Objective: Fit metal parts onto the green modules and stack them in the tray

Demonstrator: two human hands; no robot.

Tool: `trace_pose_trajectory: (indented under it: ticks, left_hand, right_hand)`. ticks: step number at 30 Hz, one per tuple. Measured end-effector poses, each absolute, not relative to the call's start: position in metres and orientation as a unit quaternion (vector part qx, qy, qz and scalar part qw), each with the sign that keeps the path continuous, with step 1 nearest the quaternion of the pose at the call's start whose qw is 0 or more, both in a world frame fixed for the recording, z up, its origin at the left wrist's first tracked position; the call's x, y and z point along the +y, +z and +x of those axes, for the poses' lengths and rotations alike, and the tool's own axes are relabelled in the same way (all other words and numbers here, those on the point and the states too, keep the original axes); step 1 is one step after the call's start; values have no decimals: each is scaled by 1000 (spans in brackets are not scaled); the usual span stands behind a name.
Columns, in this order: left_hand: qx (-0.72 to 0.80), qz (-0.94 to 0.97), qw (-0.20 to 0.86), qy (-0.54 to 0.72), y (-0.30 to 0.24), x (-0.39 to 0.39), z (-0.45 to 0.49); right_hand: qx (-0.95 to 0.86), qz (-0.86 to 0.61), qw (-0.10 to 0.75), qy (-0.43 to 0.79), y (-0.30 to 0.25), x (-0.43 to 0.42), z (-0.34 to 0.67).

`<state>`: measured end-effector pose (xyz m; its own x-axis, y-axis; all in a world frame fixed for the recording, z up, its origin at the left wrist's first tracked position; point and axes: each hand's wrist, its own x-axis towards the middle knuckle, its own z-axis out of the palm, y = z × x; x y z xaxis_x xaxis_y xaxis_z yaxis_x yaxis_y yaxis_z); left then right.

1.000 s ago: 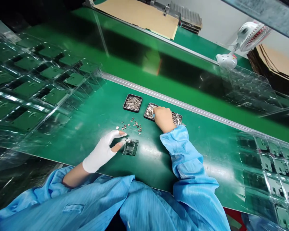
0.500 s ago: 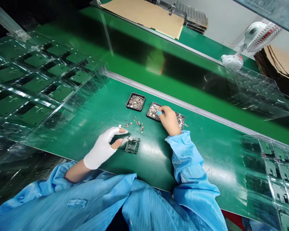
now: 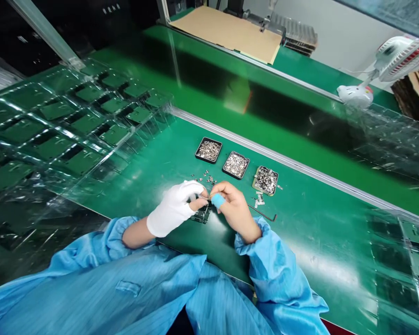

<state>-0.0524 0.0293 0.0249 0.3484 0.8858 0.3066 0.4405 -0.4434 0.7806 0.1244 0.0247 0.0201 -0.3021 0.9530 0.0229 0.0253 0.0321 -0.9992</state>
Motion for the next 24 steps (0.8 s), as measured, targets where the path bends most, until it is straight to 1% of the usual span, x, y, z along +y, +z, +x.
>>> trace_pose_trajectory:
  ticks: [3, 5, 7, 10, 13, 15, 17, 19, 21, 23, 24]
  left_hand:
    - [448, 751, 306, 377, 25, 25, -49]
    - [443, 754, 290, 388, 23, 23, -50]
    - [425, 767, 268, 398, 20, 22, -51]
    - [401, 787, 236, 405, 15, 20, -54]
    - [381, 803, 240, 390, 14, 18, -57]
    - [366, 801, 289, 376, 15, 16, -59]
    - [355, 771, 372, 376, 16, 12, -60]
    - [355, 717, 461, 385, 18, 6, -58]
    - [361, 657, 532, 394, 19, -2, -55]
    - [370, 614, 569, 403, 19, -8, -53]
    - [377, 606, 569, 408, 19, -11, -53]
  right_hand:
    - [-649, -438, 448, 432, 20, 13, 119]
    - [-672, -444, 443, 393, 21, 8, 119]
    - [-674, -441, 430, 408, 21, 6, 120]
    - [-647, -420, 430, 470, 19, 5, 123]
    - [-620, -410, 413, 526, 17, 3, 123]
    - [-621, -393, 385, 558, 17, 0, 122]
    - [-645, -368, 377, 553, 18, -4, 120]
    - [-683, -356, 405, 492, 19, -8, 118]
    - [-717, -352, 444, 405, 19, -11, 116]
    - [-751, -343, 463, 323, 18, -14, 115]
    - [-767, -334, 463, 292, 19, -15, 114]
